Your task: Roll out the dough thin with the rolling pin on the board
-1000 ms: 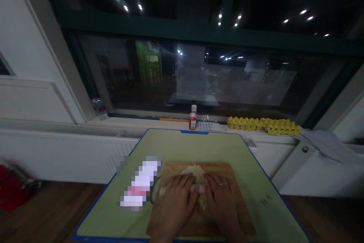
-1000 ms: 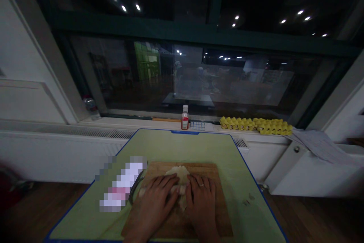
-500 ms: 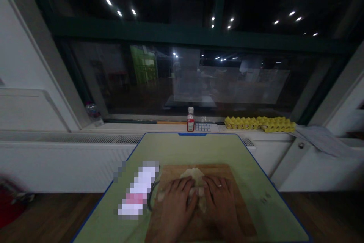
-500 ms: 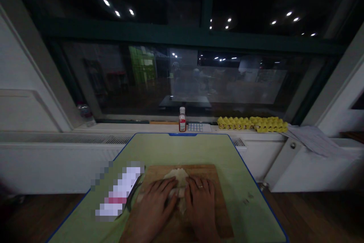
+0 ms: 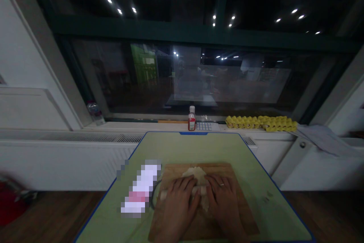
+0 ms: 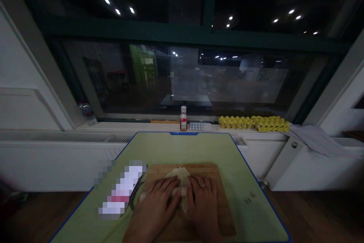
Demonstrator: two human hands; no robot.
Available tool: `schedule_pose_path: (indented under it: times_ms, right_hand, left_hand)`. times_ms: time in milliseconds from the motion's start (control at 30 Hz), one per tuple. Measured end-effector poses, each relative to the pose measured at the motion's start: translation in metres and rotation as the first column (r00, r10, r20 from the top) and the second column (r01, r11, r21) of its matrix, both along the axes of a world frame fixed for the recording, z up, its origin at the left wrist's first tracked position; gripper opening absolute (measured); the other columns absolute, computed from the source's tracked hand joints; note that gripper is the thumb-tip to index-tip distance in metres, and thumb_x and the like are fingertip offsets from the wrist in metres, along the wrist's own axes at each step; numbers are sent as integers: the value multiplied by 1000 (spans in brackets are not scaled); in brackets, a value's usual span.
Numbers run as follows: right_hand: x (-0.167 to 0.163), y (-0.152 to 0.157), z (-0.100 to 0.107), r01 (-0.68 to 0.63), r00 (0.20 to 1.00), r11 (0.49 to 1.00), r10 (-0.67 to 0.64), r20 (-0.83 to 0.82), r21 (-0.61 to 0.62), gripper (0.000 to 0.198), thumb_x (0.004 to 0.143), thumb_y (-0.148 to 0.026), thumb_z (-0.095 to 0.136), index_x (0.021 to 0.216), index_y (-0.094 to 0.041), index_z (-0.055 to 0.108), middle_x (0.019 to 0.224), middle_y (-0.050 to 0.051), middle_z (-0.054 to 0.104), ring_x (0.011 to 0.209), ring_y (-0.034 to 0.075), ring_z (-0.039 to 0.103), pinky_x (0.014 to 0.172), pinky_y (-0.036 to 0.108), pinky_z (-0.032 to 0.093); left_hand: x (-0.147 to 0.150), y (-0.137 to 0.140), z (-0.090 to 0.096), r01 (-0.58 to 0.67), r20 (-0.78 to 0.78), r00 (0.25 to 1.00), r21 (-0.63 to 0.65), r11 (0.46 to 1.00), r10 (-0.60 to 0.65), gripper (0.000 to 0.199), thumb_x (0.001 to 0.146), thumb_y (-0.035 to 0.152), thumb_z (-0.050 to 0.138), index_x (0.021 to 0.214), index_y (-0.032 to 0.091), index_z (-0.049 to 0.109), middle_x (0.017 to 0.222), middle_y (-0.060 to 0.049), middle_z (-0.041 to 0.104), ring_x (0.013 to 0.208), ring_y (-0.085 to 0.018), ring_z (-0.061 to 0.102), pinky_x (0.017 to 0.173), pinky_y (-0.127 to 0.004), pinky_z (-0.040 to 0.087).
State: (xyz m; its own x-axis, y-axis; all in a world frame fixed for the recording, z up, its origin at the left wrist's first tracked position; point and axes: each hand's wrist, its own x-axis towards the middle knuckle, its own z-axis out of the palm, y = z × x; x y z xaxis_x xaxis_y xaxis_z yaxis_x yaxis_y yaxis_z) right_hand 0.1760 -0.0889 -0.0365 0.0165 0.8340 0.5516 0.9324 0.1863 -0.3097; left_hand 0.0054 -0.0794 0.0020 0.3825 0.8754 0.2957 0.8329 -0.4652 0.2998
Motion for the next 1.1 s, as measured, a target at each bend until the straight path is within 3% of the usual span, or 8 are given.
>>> schedule_pose_path:
  times_ms: [300,433,867,1100]
  right_hand:
    - [3,0,-5,-25,995,999,20,98,46,32,95,-21,42,114,-25,68,115,3,70,104,23,60,101,45,33]
    - [1,-1,-5,8,998,998,-12,58,59,33,96,-21,40,113,-26,68,113,2,71,104,22,59,101,44,33]
    - [4,1,-8,-20,992,998,12,122,63,30,93,-19,45,111,-25,68,114,3,70,104,23,59,100,44,34]
    - [3,1,-4,-3,1000,1000,2,30,11,30,95,-22,44,112,-28,68,113,1,70,104,22,59,101,43,34]
  left_hand:
    - [2,-3,6,-32,14,999,-19,999,32,31,92,28,52,119,26,67,128,-3,67,116,-29,59,99,-48,44]
    - [2,-4,9,-25,29,999,-11,1000,25,31,93,29,51,119,25,68,126,-3,68,114,-28,60,99,-47,44]
    - [0,-2,0,-22,56,998,-2,1000,22,30,94,32,51,120,27,67,127,-2,67,115,-28,58,98,-46,44]
    - [0,-2,0,-8,34,999,-14,1000,8,31,94,31,51,120,26,66,128,-3,66,116,-28,57,99,-46,43]
